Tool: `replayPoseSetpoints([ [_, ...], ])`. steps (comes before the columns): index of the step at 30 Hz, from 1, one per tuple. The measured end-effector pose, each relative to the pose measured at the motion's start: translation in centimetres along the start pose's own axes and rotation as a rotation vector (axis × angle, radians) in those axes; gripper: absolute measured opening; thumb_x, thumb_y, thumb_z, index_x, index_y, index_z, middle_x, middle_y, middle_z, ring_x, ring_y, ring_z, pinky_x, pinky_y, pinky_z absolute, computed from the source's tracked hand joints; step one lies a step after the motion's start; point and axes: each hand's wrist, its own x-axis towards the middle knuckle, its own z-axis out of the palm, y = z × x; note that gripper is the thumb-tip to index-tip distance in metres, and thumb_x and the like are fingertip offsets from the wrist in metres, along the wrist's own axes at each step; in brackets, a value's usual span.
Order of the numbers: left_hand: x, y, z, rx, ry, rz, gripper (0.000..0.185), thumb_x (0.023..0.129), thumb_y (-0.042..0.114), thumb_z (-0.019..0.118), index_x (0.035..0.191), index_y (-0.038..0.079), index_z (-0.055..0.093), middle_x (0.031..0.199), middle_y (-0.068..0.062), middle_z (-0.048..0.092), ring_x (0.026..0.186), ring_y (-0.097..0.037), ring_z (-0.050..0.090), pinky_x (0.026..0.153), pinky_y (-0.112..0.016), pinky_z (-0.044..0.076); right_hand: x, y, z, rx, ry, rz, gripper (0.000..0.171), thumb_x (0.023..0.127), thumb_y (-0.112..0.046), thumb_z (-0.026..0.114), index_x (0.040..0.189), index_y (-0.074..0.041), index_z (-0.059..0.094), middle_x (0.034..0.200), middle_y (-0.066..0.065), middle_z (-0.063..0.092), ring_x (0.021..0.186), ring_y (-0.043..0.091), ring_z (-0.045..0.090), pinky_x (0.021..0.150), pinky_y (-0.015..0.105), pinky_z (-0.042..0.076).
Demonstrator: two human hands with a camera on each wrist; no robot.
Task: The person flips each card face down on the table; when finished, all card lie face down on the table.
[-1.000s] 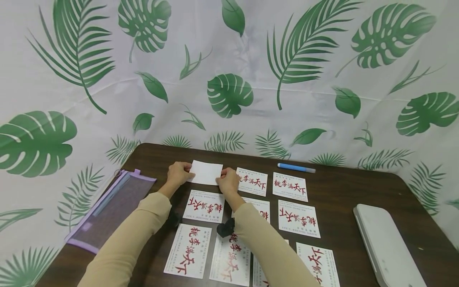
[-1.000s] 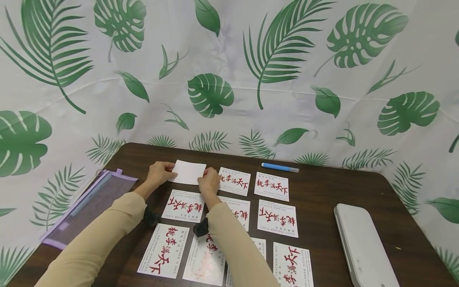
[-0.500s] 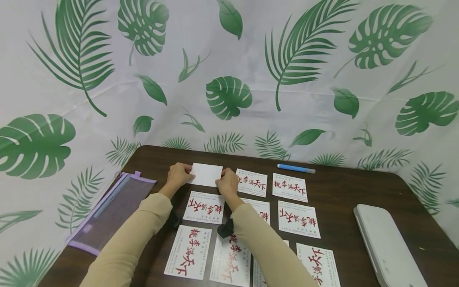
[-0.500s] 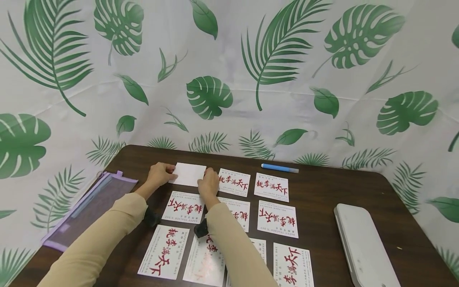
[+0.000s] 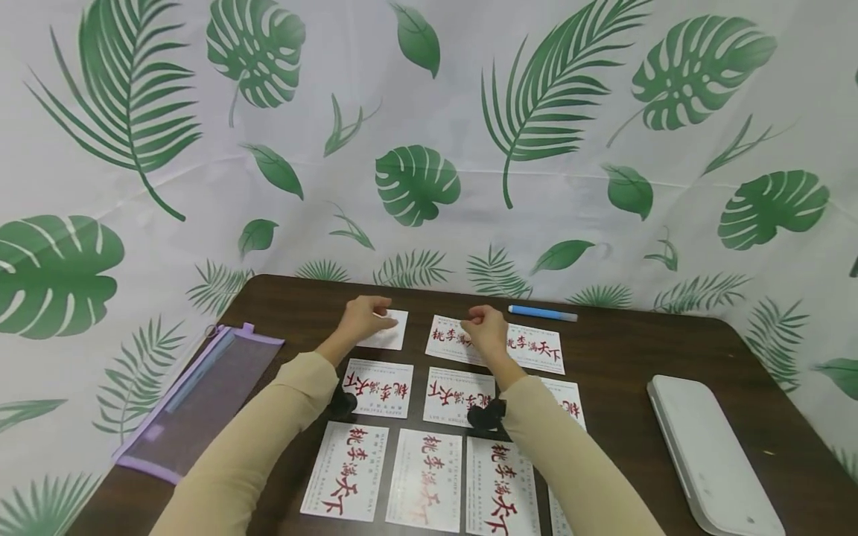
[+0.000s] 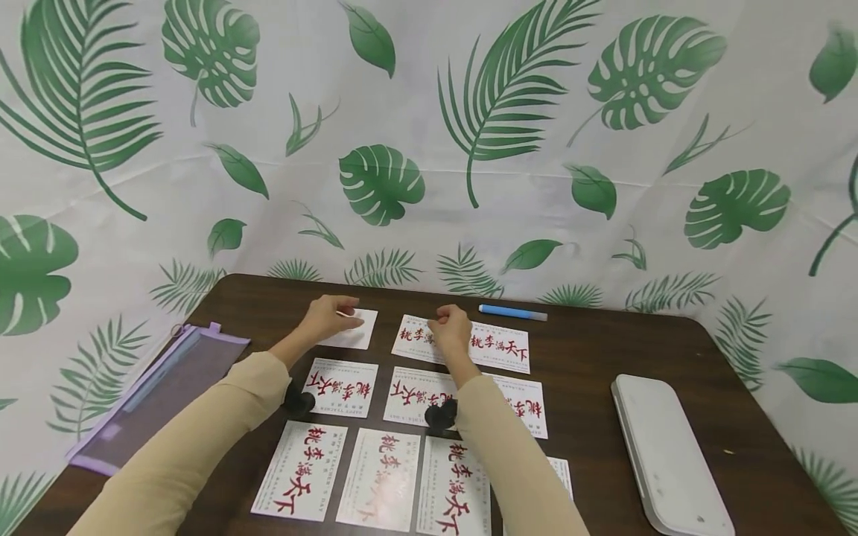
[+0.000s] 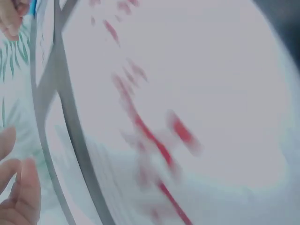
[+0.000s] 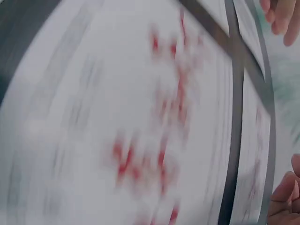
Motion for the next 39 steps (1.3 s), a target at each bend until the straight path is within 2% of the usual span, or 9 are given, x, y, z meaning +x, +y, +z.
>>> replayPoseSetpoints([
  [3, 0.6, 1.8, 1.4, -0.012, -0.073, 0.018, 0.051, 0.082, 0.014, 0.072, 0.128, -0.001, 0.055, 0.113, -0.019, 0.064, 0.106, -0.033, 0.057, 0.088, -0.039, 0.049, 0.3, 1.5, -1.7, -0.008, -0.019, 0.039, 0.029, 0.081, -0.005, 0.069, 0.106, 0.006, 0.063, 0.082, 0.012, 0.059, 0.073, 0.019, 0.054, 0.06, 0.024, 0.045],
  [8, 1.4, 3.4, 3.8, 0.026, -0.133, 0.033, 0.058, 0.08, 0.012, 0.074, 0.132, 0.001, 0.052, 0.115, -0.017, 0.061, 0.108, -0.03, 0.056, 0.089, -0.039, 0.049, 0.4, 3.0, -3.0, 0.005, -0.067, 0.085, 0.034, 0.081, -0.003, 0.069, 0.112, 0.008, 0.06, 0.08, 0.01, 0.058, 0.059, 0.013, 0.056, 0.047, 0.021, 0.044],
  [11, 1.8, 3.6, 5.0, 0.046, -0.148, 0.033, 0.059, 0.078, 0.011, 0.076, 0.132, 0.002, 0.052, 0.11, -0.015, 0.061, 0.102, -0.028, 0.057, 0.085, -0.037, 0.05, 0.4, 3.5, -2.9, -0.008, -0.073, 0.096, 0.036, 0.08, -0.004, 0.07, 0.113, 0.006, 0.06, 0.078, 0.009, 0.058, 0.053, 0.011, 0.054, 0.042, 0.021, 0.041],
  [16, 2.1, 3.6, 6.2, 0.087, -0.165, 0.033, 0.06, 0.076, 0.01, 0.077, 0.131, 0.002, 0.053, 0.099, -0.011, 0.061, 0.087, -0.021, 0.055, 0.078, -0.033, 0.049, 0.4, 3.9, -2.6, -0.059, -0.093, 0.074, 0.036, 0.08, -0.004, 0.071, 0.112, 0.006, 0.06, 0.075, 0.01, 0.062, 0.049, 0.009, 0.052, 0.041, 0.022, 0.042],
  [21, 2.4, 3.8, 6.7, 0.126, -0.168, 0.028, 0.055, 0.076, 0.01, 0.077, 0.127, 0.003, 0.057, 0.093, -0.009, 0.061, 0.078, -0.018, 0.054, 0.073, -0.031, 0.048, 0.5, 3.7, -2.8, -0.083, -0.112, 0.053, 0.035, 0.08, -0.003, 0.071, 0.111, 0.007, 0.059, 0.075, 0.011, 0.063, 0.051, 0.012, 0.058, 0.044, 0.024, 0.045],
  [30, 2.5, 4.3, 6.7, 0.143, -0.179, 0.018, 0.051, 0.079, 0.012, 0.076, 0.127, 0.006, 0.059, 0.098, -0.009, 0.064, 0.082, -0.019, 0.056, 0.074, -0.031, 0.049, 0.8, 3.2, -3.3, -0.092, -0.14, 0.094, 0.033, 0.081, -0.003, 0.069, 0.11, 0.006, 0.057, 0.076, 0.009, 0.059, 0.056, 0.012, 0.06, 0.047, 0.024, 0.046],
  [35, 2.5, 4.2, 7.1, 0.168, -0.161, 0.06, 0.049, 0.079, 0.011, 0.075, 0.126, 0.004, 0.06, 0.09, -0.009, 0.064, 0.075, -0.017, 0.052, 0.067, -0.028, 0.045, 0.6, 3.1, -3.5, -0.114, -0.114, 0.074, 0.027, 0.08, -0.001, 0.068, 0.103, 0.005, 0.056, 0.079, 0.013, 0.058, 0.057, 0.015, 0.058, 0.052, 0.028, 0.049],
  [39, 2.6, 4.0, 7.2, 0.183, -0.153, 0.071, 0.049, 0.079, 0.011, 0.075, 0.125, 0.004, 0.06, 0.088, -0.008, 0.062, 0.073, -0.016, 0.05, 0.064, -0.027, 0.043, 0.5, 3.0, -3.6, -0.118, -0.081, 0.056, 0.024, 0.079, -0.003, 0.068, 0.1, 0.003, 0.057, 0.08, 0.01, 0.056, 0.064, 0.018, 0.054, 0.057, 0.03, 0.046],
])
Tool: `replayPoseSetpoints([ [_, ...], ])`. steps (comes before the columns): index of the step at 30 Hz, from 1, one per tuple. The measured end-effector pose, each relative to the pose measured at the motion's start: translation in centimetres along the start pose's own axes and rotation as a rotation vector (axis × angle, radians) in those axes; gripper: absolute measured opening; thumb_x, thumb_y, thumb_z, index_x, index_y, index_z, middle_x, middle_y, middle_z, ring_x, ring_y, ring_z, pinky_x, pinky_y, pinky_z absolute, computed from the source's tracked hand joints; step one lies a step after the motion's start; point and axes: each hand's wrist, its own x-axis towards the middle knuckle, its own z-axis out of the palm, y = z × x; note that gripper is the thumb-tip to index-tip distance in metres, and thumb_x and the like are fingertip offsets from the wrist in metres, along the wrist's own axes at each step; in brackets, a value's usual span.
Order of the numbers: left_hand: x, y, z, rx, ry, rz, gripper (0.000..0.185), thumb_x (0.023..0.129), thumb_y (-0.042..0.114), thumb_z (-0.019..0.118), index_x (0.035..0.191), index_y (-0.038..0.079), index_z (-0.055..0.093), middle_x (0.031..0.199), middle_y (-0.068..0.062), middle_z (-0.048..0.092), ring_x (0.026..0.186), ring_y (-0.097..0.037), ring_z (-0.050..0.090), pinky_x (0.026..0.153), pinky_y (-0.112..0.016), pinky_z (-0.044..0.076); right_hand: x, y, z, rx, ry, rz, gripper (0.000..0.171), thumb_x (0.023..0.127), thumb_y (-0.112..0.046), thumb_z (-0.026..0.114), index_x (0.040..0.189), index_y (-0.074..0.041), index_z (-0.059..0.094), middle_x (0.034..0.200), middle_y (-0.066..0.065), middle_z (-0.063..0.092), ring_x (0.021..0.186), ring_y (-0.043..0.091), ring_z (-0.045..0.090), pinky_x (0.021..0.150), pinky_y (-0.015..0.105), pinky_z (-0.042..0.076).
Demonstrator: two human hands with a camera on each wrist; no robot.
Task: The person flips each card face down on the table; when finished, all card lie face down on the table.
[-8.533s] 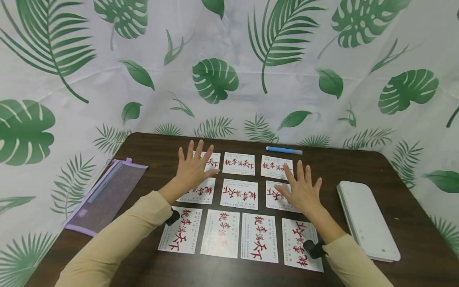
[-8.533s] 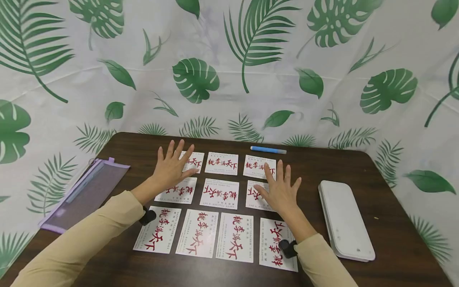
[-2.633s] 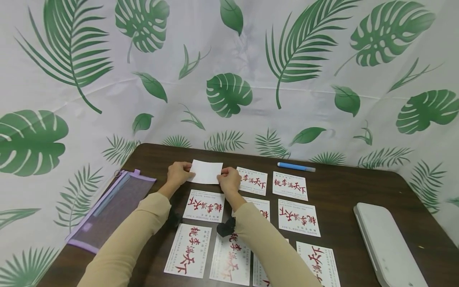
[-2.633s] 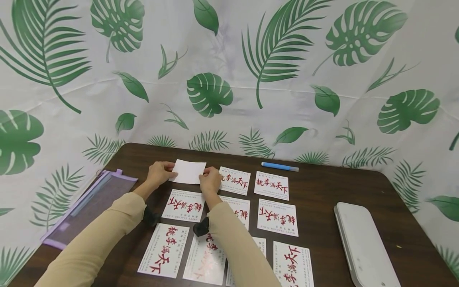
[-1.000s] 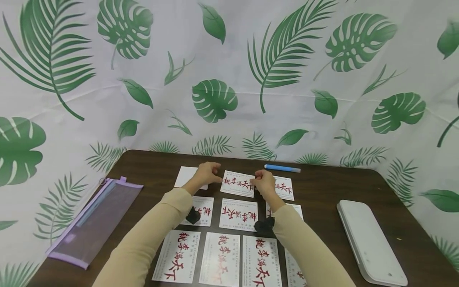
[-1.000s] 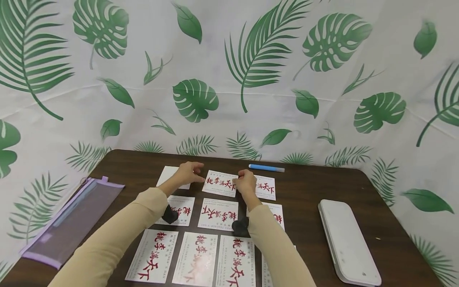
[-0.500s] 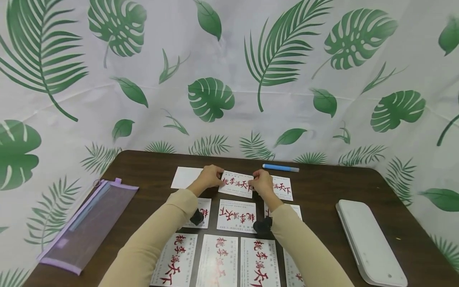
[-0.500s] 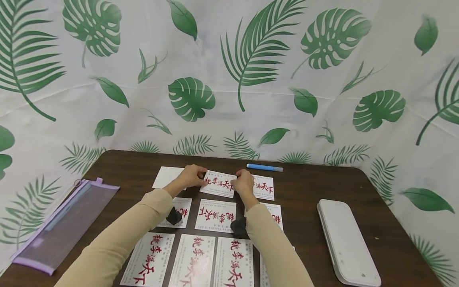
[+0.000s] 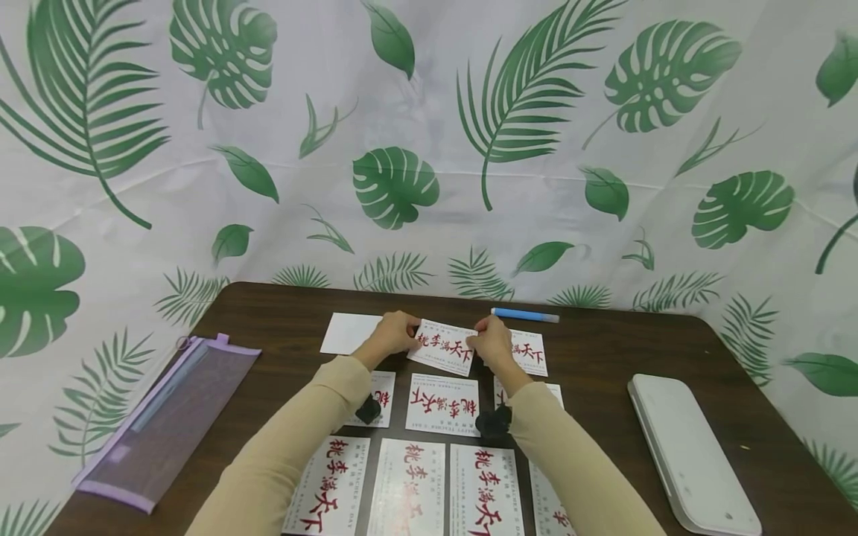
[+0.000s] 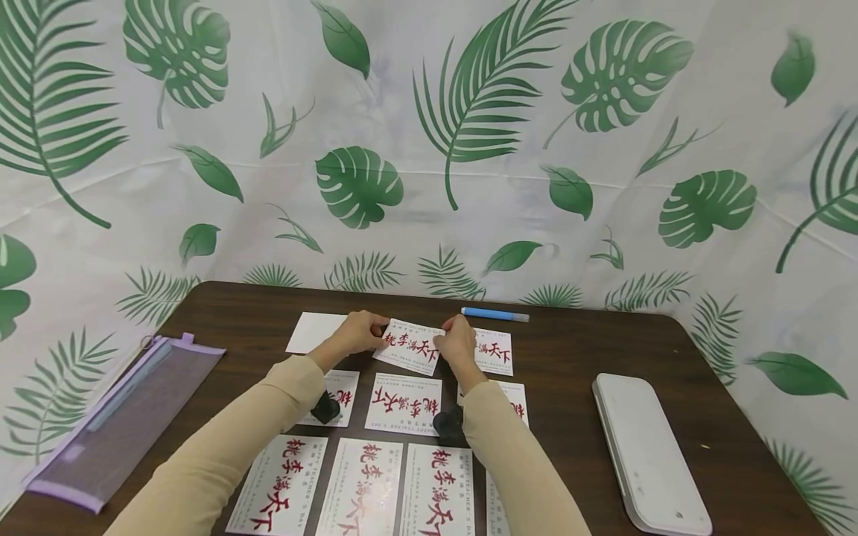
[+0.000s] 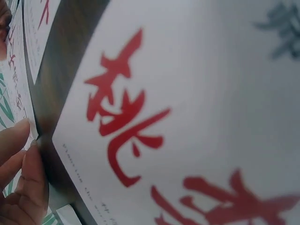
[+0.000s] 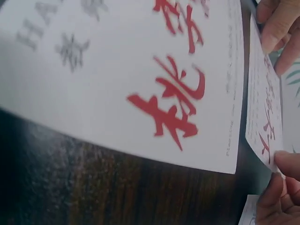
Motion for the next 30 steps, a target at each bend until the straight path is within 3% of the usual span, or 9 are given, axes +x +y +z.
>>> replayPoseSetpoints([
  [4, -0.4, 0.1, 0.0, -0.001, 0.022, 0.012, 0.048, 0.078, 0.008, 0.075, 0.124, 0.001, 0.06, 0.086, -0.009, 0.062, 0.075, -0.017, 0.051, 0.067, -0.03, 0.045, 0.3, 0.3, 0.1, 0.096, 0.028, 0.004, 0.023, 0.081, -0.003, 0.068, 0.101, 0.003, 0.059, 0.079, 0.008, 0.056, 0.066, 0.016, 0.054, 0.059, 0.028, 0.047],
  [9, -0.9, 0.3, -0.1, -0.043, 0.059, 0.019, 0.052, 0.076, 0.005, 0.074, 0.125, -0.002, 0.058, 0.094, -0.013, 0.064, 0.086, -0.024, 0.058, 0.076, -0.036, 0.049, 0.7, 0.8, 0.0, 0.32, -0.008, 0.033, 0.021, 0.084, 0.0, 0.064, 0.103, 0.008, 0.059, 0.078, 0.006, 0.055, 0.065, 0.01, 0.054, 0.06, 0.022, 0.052],
  [12, -1.0, 0.4, -0.5, -0.138, 0.079, -0.014, 0.051, 0.078, 0.007, 0.073, 0.126, 0.0, 0.057, 0.104, -0.014, 0.066, 0.097, -0.027, 0.061, 0.082, -0.036, 0.051, 0.8, 0.8, -0.4, 0.451, -0.04, 0.036, 0.02, 0.085, 0.003, 0.062, 0.103, 0.01, 0.058, 0.075, 0.003, 0.053, 0.065, 0.008, 0.053, 0.059, 0.02, 0.051],
  [15, -1.2, 0.4, -1.1, -0.301, 0.11, -0.048, 0.044, 0.081, 0.007, 0.072, 0.122, 0.002, 0.06, 0.104, -0.013, 0.067, 0.097, -0.025, 0.063, 0.08, -0.033, 0.053, 0.7, 0.6, -0.8, 0.536, -0.083, 0.041, 0.02, 0.085, 0.005, 0.061, 0.103, 0.01, 0.055, 0.073, 0.0, 0.052, 0.063, 0.007, 0.052, 0.057, 0.018, 0.049],
  [20, -1.8, 0.0, -1.6, -0.563, 0.115, -0.087, 0.031, 0.085, 0.005, 0.067, 0.115, 0.002, 0.063, 0.095, -0.011, 0.063, 0.083, -0.019, 0.065, 0.073, -0.027, 0.056, 0.4, 0.4, -1.0, 0.574, -0.127, 0.045, 0.017, 0.084, 0.007, 0.061, 0.099, 0.007, 0.053, 0.07, -0.001, 0.051, 0.062, 0.007, 0.053, 0.056, 0.02, 0.05],
  [25, -2.4, 0.2, -2.3, -0.634, 0.101, -0.117, 0.026, 0.087, 0.006, 0.064, 0.113, 0.002, 0.062, 0.092, -0.008, 0.062, 0.08, -0.015, 0.063, 0.071, -0.026, 0.056, 0.1, 0.2, -0.8, 0.579, -0.108, 0.046, 0.018, 0.084, 0.007, 0.062, 0.1, 0.007, 0.055, 0.072, -0.001, 0.052, 0.064, 0.007, 0.053, 0.058, 0.02, 0.05],
  [30, -2.5, 0.6, -3.1, -0.693, 0.123, -0.14, 0.027, 0.087, 0.002, 0.062, 0.114, -0.001, 0.059, 0.09, -0.007, 0.059, 0.075, -0.013, 0.06, 0.067, -0.025, 0.055, -0.5, -0.6, -0.4, 0.575, 0.015, 0.029, 0.023, 0.084, 0.004, 0.064, 0.105, 0.009, 0.058, 0.077, 0.002, 0.055, 0.065, 0.006, 0.054, 0.059, 0.016, 0.049],
])
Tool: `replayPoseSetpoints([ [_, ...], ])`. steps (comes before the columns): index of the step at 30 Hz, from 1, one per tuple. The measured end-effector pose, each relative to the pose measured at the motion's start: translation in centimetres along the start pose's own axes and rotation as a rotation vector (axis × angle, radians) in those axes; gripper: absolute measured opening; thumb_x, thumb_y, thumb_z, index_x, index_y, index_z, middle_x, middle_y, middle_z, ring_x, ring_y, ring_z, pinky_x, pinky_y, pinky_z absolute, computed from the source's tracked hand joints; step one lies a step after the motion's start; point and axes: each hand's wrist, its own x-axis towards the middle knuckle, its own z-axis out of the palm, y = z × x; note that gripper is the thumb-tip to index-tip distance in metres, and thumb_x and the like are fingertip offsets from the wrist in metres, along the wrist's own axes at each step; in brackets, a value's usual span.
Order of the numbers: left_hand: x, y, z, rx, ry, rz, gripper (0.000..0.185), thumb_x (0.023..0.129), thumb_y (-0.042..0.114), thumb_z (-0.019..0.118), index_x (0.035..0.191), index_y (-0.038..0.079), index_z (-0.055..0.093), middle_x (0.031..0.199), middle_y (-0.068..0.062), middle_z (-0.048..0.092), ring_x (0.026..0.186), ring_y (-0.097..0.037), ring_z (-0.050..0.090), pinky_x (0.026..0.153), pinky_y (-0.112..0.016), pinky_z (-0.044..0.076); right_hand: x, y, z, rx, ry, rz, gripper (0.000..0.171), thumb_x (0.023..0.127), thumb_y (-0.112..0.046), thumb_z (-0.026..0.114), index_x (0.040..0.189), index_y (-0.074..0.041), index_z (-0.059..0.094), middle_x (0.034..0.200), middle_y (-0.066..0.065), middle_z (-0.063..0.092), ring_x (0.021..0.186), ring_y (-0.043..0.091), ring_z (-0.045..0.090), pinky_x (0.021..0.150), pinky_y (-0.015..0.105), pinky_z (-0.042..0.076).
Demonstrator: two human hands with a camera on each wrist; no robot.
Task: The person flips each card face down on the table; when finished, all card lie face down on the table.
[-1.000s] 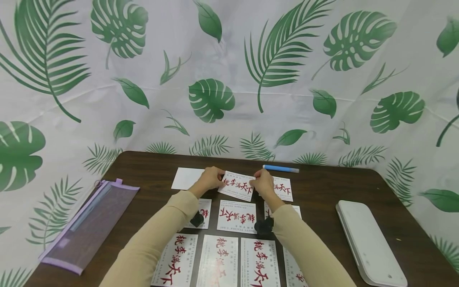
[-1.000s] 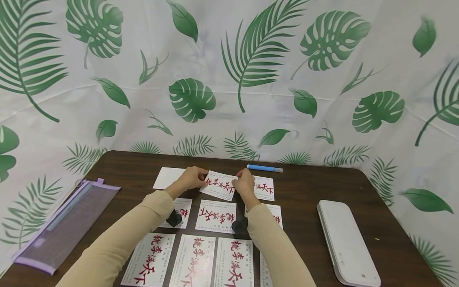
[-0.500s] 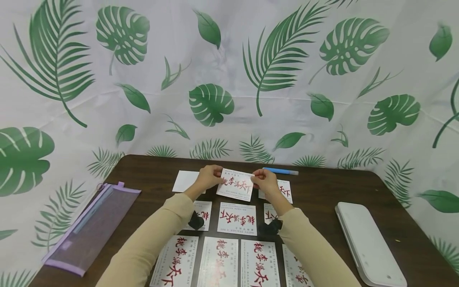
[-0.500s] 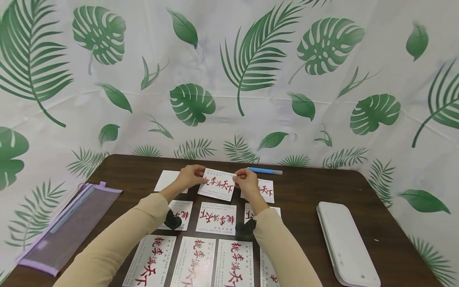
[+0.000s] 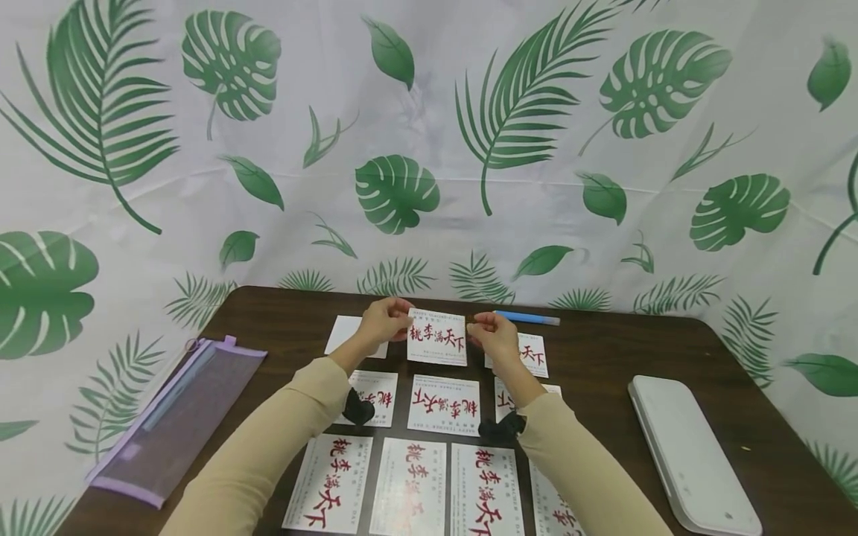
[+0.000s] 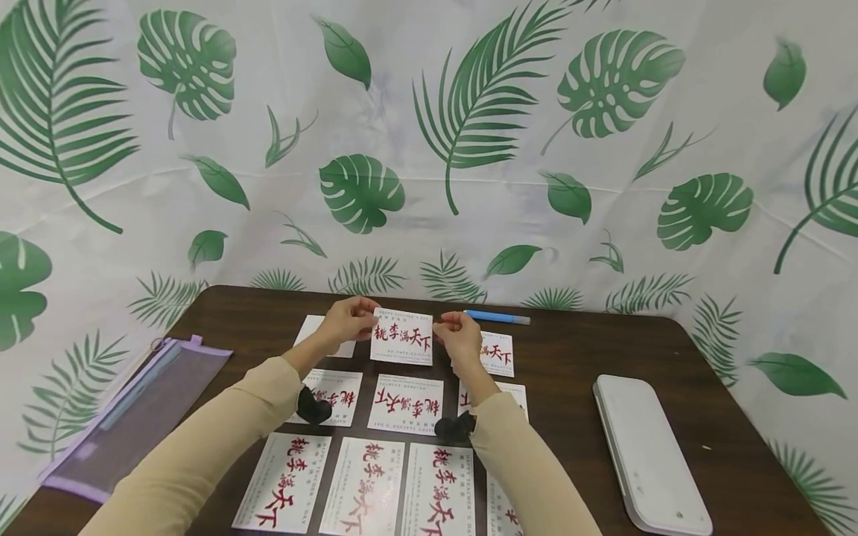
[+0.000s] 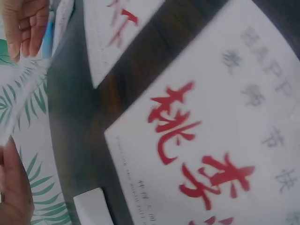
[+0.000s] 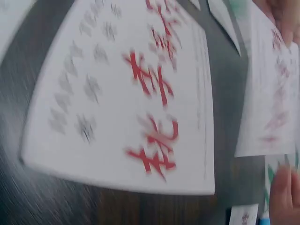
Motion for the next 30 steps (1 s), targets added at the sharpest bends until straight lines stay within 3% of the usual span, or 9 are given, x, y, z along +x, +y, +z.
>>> replayPoseSetpoints([
  [3, 0.2, 0.4, -0.1, -0.053, 0.048, -0.007, 0.026, 0.086, 0.0, 0.061, 0.112, -0.001, 0.059, 0.087, -0.005, 0.056, 0.07, -0.011, 0.057, 0.064, -0.024, 0.055, -0.7, -0.5, 1.2, -0.03, 0.036, -0.071, 0.022, 0.082, 0.003, 0.066, 0.104, 0.008, 0.061, 0.08, 0.004, 0.057, 0.067, 0.006, 0.052, 0.059, 0.014, 0.047],
  [8, 0.3, 0.8, 0.3, -0.104, 0.129, 0.025, 0.025, 0.084, -0.004, 0.057, 0.109, -0.002, 0.059, 0.086, -0.007, 0.054, 0.066, -0.01, 0.055, 0.06, -0.023, 0.055, -2.2, -1.2, 3.7, -0.129, -0.044, -0.213, 0.019, 0.08, -0.002, 0.071, 0.097, 0.005, 0.065, 0.08, 0.009, 0.062, 0.07, 0.008, 0.052, 0.058, 0.015, 0.043],
  [14, -0.2, 1.9, 1.3, -0.106, 0.157, 0.083, 0.023, 0.083, -0.003, 0.056, 0.106, -0.003, 0.059, 0.091, -0.011, 0.058, 0.074, -0.016, 0.059, 0.062, -0.027, 0.056, -3.3, -1.4, 5.7, -0.28, -0.063, -0.386, 0.019, 0.077, -0.007, 0.075, 0.094, -0.001, 0.068, 0.081, 0.01, 0.067, 0.07, 0.012, 0.059, 0.061, 0.018, 0.048],
  [20, -0.7, 2.9, 1.8, -0.109, 0.171, 0.135, 0.022, 0.084, -0.001, 0.057, 0.106, -0.004, 0.058, 0.093, -0.013, 0.06, 0.077, -0.021, 0.063, 0.063, -0.028, 0.056, -3.5, -1.3, 5.6, -0.355, 0.015, -0.611, 0.014, 0.078, 0.001, 0.071, 0.091, 0.0, 0.068, 0.082, 0.011, 0.066, 0.073, 0.02, 0.063, 0.065, 0.026, 0.053],
  [24, -0.8, 3.6, 2.2, -0.132, 0.146, 0.218, 0.024, 0.086, 0.004, 0.061, 0.109, -0.003, 0.057, 0.102, -0.016, 0.063, 0.088, -0.026, 0.066, 0.065, -0.027, 0.056, -3.2, -1.7, 5.0, -0.373, 0.118, -0.737, 0.012, 0.079, 0.005, 0.068, 0.09, 0.001, 0.068, 0.083, 0.012, 0.065, 0.072, 0.023, 0.062, 0.064, 0.032, 0.053],
  [27, -0.8, 4.0, 2.2, -0.149, 0.145, 0.289, 0.029, 0.086, 0.007, 0.065, 0.111, -0.004, 0.056, 0.111, -0.019, 0.063, 0.098, -0.03, 0.065, 0.07, -0.03, 0.056, -2.8, -2.0, 4.3, -0.331, 0.192, -0.73, 0.012, 0.079, 0.006, 0.067, 0.091, 0.003, 0.068, 0.084, 0.014, 0.065, 0.072, 0.025, 0.062, 0.064, 0.031, 0.052],
  [30, -0.7, 3.8, 1.9, -0.112, 0.206, 0.3, 0.033, 0.085, 0.006, 0.067, 0.114, -0.004, 0.056, 0.113, -0.02, 0.062, 0.101, -0.032, 0.064, 0.075, -0.031, 0.056, -2.4, -2.3, 3.7, -0.266, 0.218, -0.619, 0.012, 0.081, 0.004, 0.067, 0.093, 0.003, 0.068, 0.083, 0.016, 0.066, 0.072, 0.024, 0.062, 0.063, 0.023, 0.05],
])
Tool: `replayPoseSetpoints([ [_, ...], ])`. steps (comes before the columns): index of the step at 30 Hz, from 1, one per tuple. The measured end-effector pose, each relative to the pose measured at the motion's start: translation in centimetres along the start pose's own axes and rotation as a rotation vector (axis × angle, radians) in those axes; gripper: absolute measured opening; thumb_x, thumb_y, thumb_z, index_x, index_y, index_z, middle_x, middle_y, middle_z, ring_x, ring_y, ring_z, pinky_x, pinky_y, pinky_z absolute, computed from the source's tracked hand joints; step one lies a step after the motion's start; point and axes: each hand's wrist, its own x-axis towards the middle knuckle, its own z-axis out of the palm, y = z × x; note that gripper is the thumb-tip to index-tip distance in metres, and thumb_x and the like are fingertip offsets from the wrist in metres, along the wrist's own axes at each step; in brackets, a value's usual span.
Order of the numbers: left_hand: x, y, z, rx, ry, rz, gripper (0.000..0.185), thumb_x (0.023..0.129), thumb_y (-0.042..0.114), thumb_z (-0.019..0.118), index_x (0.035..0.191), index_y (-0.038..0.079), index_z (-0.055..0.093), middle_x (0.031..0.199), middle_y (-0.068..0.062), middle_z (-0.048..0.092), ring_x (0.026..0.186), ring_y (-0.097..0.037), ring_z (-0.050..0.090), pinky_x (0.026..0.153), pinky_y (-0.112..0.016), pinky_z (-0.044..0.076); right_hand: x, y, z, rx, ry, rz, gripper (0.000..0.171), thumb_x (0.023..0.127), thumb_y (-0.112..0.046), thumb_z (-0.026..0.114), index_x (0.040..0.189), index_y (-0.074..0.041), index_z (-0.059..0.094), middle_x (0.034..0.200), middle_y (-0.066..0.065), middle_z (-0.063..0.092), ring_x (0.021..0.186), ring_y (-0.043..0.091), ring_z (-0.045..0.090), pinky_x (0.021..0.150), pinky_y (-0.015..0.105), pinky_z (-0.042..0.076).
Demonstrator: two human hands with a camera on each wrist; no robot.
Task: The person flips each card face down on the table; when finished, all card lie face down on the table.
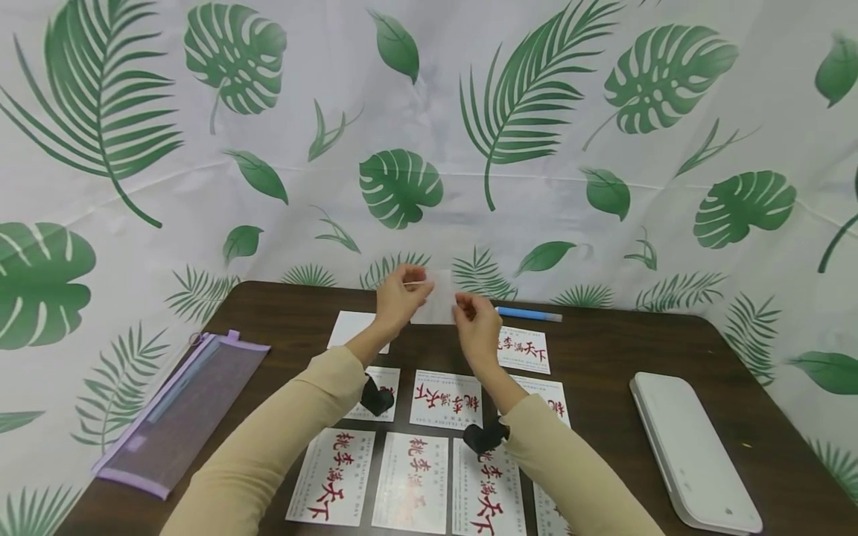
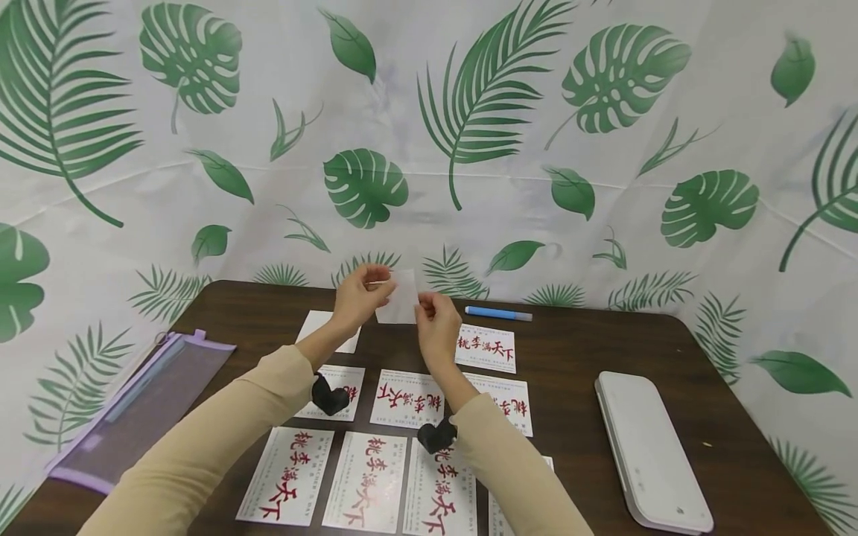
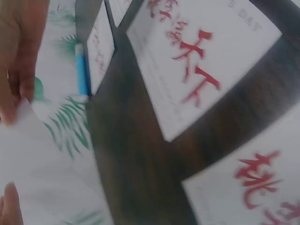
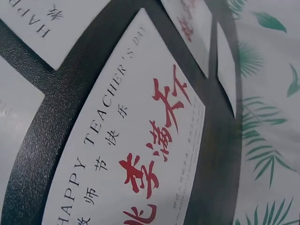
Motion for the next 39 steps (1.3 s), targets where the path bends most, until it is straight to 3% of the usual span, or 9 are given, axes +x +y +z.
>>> replayPoseSetpoints([
  [6, -0.2, -2.7, -0.9, 0.184, 0.101, -0.125, 0.04, 0.083, 0.008, 0.07, 0.12, 0.001, 0.058, 0.117, -0.016, 0.063, 0.104, -0.029, 0.063, 0.086, -0.034, 0.052, 0.3, 0.5, -0.8, 0.121, -0.038, 0.296, 0.014, 0.082, 0.002, 0.065, 0.096, 0.004, 0.067, 0.083, 0.012, 0.064, 0.068, 0.008, 0.052, 0.059, 0.012, 0.041],
  [10, -0.8, -4.0, -1.1, 0.185, 0.077, -0.198, 0.043, 0.081, 0.005, 0.071, 0.122, 0.001, 0.059, 0.114, -0.017, 0.065, 0.104, -0.029, 0.062, 0.083, -0.034, 0.053, 0.1, 1.0, -0.9, 0.191, -0.044, 0.386, 0.018, 0.082, 0.003, 0.065, 0.099, 0.007, 0.065, 0.081, 0.008, 0.061, 0.066, 0.004, 0.051, 0.057, 0.011, 0.042],
  [16, -1.2, -4.8, -1.0, 0.246, 0.05, -0.205, 0.036, 0.078, 0.002, 0.07, 0.114, 0.002, 0.065, 0.103, -0.014, 0.069, 0.104, -0.028, 0.059, 0.081, -0.032, 0.052, -0.1, 1.7, -0.9, 0.234, -0.059, 0.506, 0.022, 0.08, 0.005, 0.064, 0.102, 0.006, 0.064, 0.075, 0.001, 0.057, 0.063, 0.004, 0.05, 0.054, 0.013, 0.044],
  [24, -1.7, -5.5, -1.4, 0.457, -0.049, -0.153, 0.032, 0.078, 0.004, 0.073, 0.109, 0.001, 0.069, 0.097, -0.012, 0.071, 0.097, -0.027, 0.063, 0.087, -0.04, 0.048, -0.8, 3.5, -0.7, 0.06, -0.137, 0.537, 0.025, 0.078, 0.004, 0.067, 0.103, 0.002, 0.066, 0.067, 0.0, 0.056, 0.057, 0.006, 0.048, 0.05, 0.018, 0.041],
  [31, -1.8, -6.1, -1.6, 0.568, -0.136, -0.152, 0.028, 0.078, 0.007, 0.075, 0.105, 0.001, 0.07, 0.093, -0.009, 0.072, 0.09, -0.023, 0.066, 0.084, -0.038, 0.05, -1.4, 4.2, -0.6, -0.125, -0.226, 0.501, 0.023, 0.077, 0.0, 0.07, 0.1, 0.002, 0.068, 0.073, 0.007, 0.063, 0.062, 0.012, 0.053, 0.057, 0.022, 0.042],
  [39, -1.8, -5.9, -1.9, 0.668, -0.17, -0.172, 0.028, 0.077, 0.01, 0.075, 0.104, 0.002, 0.071, 0.092, -0.008, 0.071, 0.089, -0.022, 0.065, 0.083, -0.037, 0.05, -1.5, 3.8, -0.2, -0.193, -0.288, 0.481, 0.02, 0.078, 0.0, 0.07, 0.097, 0.003, 0.068, 0.075, 0.008, 0.062, 0.068, 0.017, 0.055, 0.06, 0.025, 0.042],
])
